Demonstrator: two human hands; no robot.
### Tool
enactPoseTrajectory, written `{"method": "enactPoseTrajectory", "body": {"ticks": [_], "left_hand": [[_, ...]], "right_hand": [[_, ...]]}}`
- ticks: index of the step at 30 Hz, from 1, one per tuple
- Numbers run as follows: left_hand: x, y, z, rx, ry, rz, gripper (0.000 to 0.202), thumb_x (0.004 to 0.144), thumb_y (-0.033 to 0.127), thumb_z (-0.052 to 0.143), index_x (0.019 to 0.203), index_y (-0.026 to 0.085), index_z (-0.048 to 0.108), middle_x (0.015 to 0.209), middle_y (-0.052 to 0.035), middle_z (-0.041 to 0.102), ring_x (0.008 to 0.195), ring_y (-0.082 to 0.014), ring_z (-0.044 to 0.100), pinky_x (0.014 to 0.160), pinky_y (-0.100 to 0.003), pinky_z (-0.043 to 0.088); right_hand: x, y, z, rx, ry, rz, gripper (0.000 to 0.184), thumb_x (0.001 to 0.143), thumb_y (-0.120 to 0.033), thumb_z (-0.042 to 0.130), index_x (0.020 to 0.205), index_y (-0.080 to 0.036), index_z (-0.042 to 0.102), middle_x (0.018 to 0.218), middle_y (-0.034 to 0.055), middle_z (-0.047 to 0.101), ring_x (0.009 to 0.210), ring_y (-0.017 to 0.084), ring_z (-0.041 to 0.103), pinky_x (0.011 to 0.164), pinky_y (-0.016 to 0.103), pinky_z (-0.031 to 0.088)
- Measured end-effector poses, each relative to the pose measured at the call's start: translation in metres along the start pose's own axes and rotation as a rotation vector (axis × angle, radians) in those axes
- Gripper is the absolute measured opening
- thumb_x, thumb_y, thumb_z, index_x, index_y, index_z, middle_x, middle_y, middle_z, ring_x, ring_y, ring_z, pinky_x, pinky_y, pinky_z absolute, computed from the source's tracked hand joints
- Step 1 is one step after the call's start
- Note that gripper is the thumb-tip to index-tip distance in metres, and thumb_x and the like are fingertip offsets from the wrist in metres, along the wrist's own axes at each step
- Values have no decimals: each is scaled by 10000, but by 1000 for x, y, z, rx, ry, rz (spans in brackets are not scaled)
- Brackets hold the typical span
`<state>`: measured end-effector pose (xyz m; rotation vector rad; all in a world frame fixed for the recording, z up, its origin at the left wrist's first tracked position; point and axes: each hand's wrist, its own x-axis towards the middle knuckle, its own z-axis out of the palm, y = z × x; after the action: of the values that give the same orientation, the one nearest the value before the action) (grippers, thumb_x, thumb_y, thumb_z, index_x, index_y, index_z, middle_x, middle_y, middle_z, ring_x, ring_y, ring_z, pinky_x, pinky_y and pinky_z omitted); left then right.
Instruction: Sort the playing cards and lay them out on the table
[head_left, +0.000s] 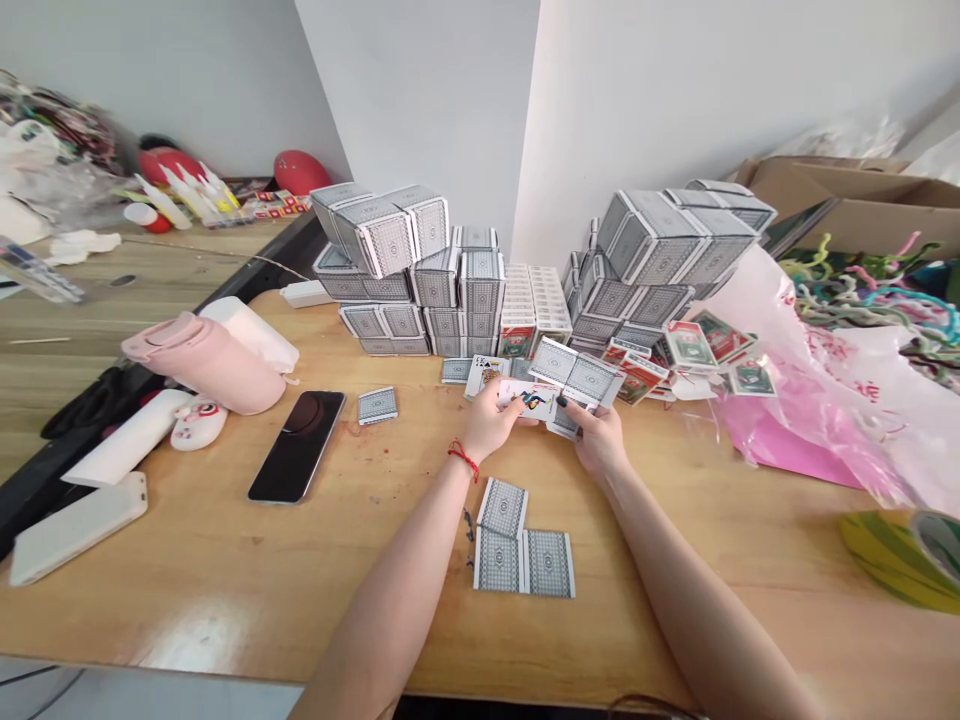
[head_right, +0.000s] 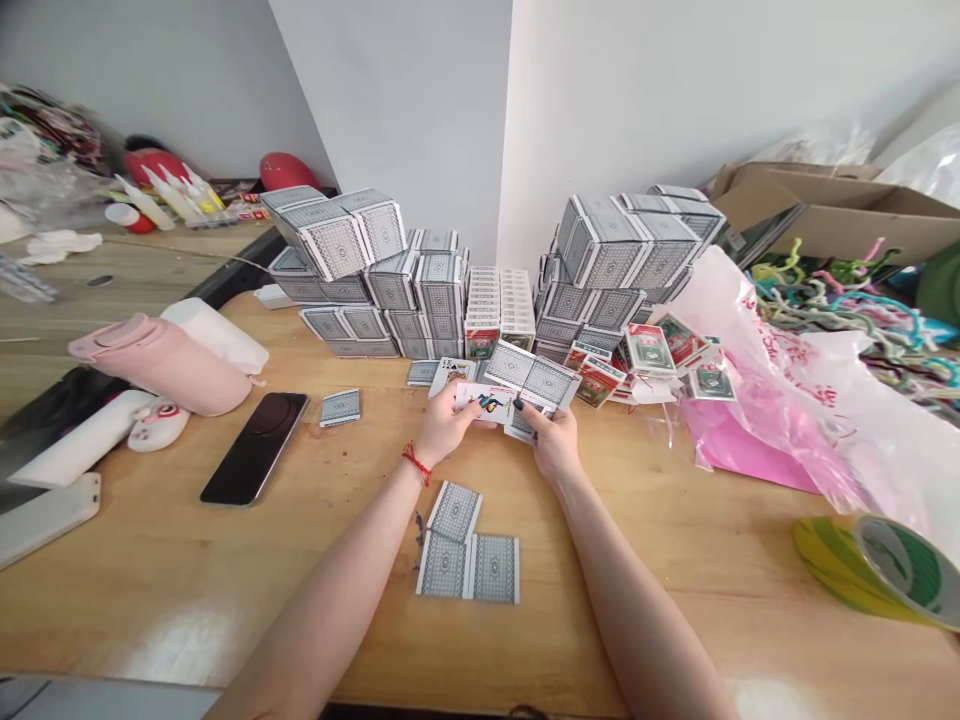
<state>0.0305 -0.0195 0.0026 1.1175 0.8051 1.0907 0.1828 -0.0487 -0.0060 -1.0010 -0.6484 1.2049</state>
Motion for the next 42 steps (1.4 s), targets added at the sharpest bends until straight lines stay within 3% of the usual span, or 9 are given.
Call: {"method": "enactPoseTrajectory", "body": {"ticks": [9,14,20,26,32,38,42], "left_hand": [[2,0,-3,38,63,34,258,720,266,590,922,112,546,982,-109,641,831,-211,642,653,-366,575],[1,-3,-2,69,42,38,271,728,278,592,939,109,583,990,-111,656,817,-203,648,662,-334,575],[1,-7,-5,276,7,86,277,737,300,593,942,119,638,940,-101,682,810,-198,653,709,-313,549],[-1,-10,-8,507,-121,20,320,783,351,525,994,141,642,635,-60,676,573,-177,636,544,-275,511],[0,-8,-8,520,-175,-25,285,790,350,494,843,124,659,577,-65,650,472,-165,585,467,-267,461],[-3,4,-10,505,-253,-156,346,775,357,501,993,115,618,471,-9,565,405,-127,501,413,-227,385],[-3,8,-14,558,-267,-128,304,764,355,517,880,104,643,434,19,494,377,-82,422,381,-187,309]], "right_hand": [[1,3,-1,-20,37,-34,420,521,-204,786,915,-177,643,898,47,703,775,216,666,670,334,556],[1,4,-2,-37,34,-30,425,516,-221,788,912,-185,639,913,43,699,789,220,666,690,349,557],[1,6,-2,-30,46,-50,434,516,-207,786,919,-182,626,883,39,700,844,220,656,745,356,544],[-1,4,-1,-40,55,-37,431,512,-226,791,910,-178,632,907,48,698,784,216,663,719,361,548],[-3,0,3,-54,35,12,415,509,-238,791,888,-170,640,895,57,701,778,233,662,712,375,548],[-3,-2,2,-46,-1,51,453,509,-239,793,926,-162,634,908,69,698,827,243,653,758,381,532],[-3,-1,1,-45,-17,76,462,502,-230,797,928,-160,635,905,68,699,822,240,654,774,388,525]]}}
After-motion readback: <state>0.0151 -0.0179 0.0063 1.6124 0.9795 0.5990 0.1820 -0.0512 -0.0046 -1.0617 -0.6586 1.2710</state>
